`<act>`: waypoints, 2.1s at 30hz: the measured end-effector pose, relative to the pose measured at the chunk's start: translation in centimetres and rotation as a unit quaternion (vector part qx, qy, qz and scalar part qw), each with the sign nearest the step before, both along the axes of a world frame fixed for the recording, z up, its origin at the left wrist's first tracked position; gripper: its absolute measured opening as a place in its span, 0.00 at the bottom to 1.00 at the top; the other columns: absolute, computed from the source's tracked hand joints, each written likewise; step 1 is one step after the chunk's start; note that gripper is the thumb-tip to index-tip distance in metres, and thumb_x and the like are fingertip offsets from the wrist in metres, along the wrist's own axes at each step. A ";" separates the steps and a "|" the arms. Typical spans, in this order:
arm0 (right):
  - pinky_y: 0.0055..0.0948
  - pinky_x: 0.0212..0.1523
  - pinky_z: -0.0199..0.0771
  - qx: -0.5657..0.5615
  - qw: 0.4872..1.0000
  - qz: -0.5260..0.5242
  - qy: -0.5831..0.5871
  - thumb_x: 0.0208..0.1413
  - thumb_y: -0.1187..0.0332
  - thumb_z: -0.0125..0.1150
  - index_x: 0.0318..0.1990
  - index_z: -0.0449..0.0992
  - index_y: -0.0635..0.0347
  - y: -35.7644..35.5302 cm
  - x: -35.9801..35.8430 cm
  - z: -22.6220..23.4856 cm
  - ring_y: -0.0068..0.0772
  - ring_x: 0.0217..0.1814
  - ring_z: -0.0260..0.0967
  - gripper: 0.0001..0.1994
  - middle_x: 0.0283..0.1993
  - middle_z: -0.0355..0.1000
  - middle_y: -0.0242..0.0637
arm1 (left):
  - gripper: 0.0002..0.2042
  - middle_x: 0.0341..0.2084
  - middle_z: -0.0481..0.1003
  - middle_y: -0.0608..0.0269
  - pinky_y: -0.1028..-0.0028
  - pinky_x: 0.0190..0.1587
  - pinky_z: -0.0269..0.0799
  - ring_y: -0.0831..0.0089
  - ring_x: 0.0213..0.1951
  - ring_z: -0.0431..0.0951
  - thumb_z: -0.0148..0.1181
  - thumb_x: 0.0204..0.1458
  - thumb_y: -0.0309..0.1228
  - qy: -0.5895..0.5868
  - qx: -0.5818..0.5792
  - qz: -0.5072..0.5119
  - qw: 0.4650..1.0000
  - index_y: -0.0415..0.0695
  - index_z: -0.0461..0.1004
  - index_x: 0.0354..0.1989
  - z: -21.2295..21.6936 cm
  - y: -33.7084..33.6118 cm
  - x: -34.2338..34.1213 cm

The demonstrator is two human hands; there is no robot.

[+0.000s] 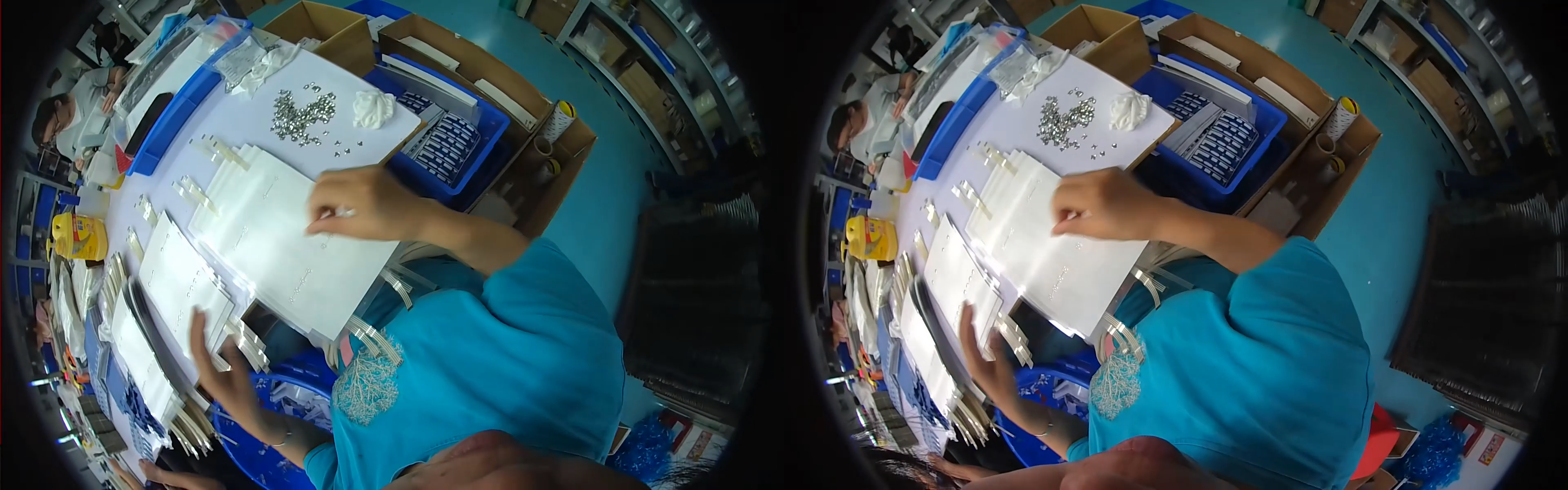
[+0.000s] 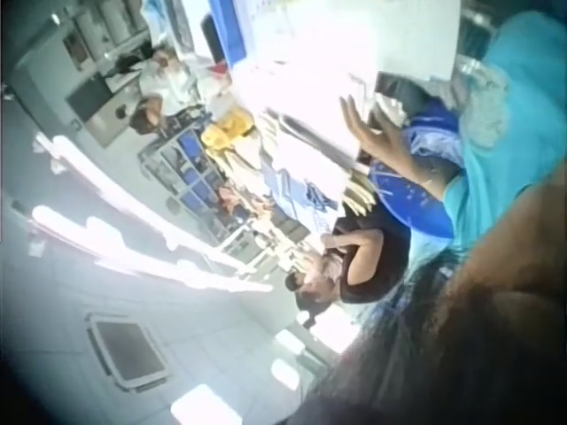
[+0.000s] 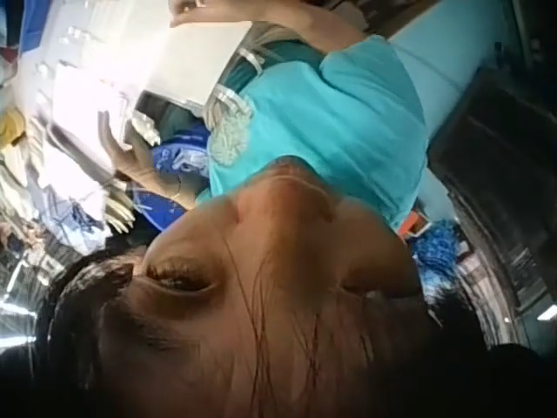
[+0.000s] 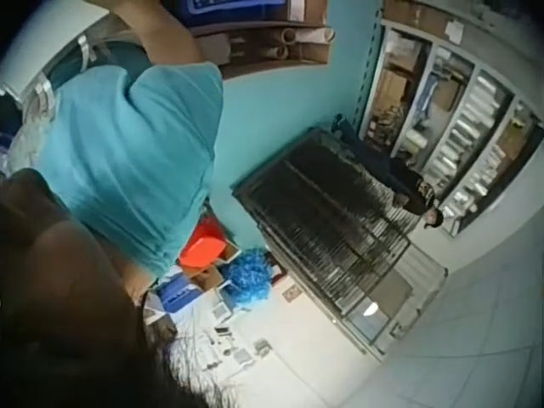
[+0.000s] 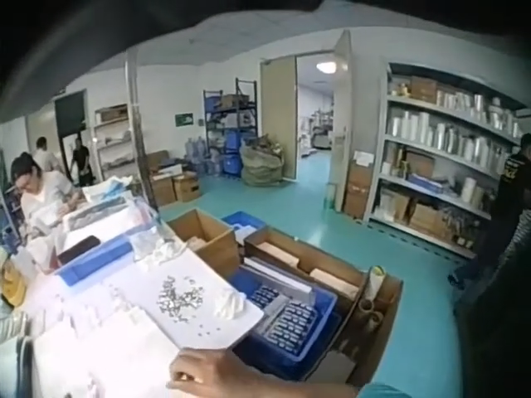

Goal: Manually placing small metal parts into designated slots on template sheets.

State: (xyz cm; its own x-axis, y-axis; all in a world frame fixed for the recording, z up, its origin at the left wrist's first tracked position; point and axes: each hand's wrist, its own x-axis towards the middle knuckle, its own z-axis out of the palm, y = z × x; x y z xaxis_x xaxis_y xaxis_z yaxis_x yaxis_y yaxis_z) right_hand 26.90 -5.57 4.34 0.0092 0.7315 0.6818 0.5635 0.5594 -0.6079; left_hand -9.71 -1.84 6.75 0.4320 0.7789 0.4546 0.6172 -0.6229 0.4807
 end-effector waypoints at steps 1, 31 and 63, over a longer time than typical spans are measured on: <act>0.27 0.32 0.75 -0.022 0.999 -0.036 0.014 0.54 0.70 0.82 0.33 0.79 0.57 -1.2 1.0 0.0 0.27 0.30 0.76 0.11 0.31 0.76 0.32 | 0.26 0.72 0.72 0.47 0.56 0.75 0.63 0.53 0.72 0.72 0.64 0.63 0.21 -0.022 -0.012 -0.053 0.998 0.39 0.73 0.71 -0.2 -1.3 2.0; 0.46 0.36 0.83 -0.040 0.931 -0.354 -0.076 0.65 0.65 0.68 0.52 0.81 0.60 -0.9 7.3 -4.2 0.46 0.39 0.82 0.12 0.47 0.77 0.42 | 0.24 0.74 0.70 0.54 0.48 0.76 0.58 0.48 0.76 0.66 0.48 0.76 0.45 0.172 0.139 -0.035 0.975 0.49 0.73 0.74 -8.4 4.5 11.7; 0.34 0.34 0.76 0.074 0.943 -0.321 -0.043 0.57 0.62 0.80 0.48 0.82 0.55 0.4 7.8 -7.7 0.36 0.34 0.76 0.16 0.37 0.78 0.36 | 0.24 0.71 0.73 0.54 0.46 0.74 0.61 0.49 0.74 0.69 0.52 0.73 0.51 0.147 0.124 0.051 0.980 0.56 0.76 0.71 -8.2 4.3 13.4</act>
State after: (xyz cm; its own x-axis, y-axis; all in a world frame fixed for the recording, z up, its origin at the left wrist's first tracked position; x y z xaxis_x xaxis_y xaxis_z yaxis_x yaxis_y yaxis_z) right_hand 34.72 -5.18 -3.41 0.3587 0.4909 0.7940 0.8583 0.1610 -0.4873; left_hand 3.71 2.46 -1.49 0.4985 0.7063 0.5026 0.7711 -0.6262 0.1152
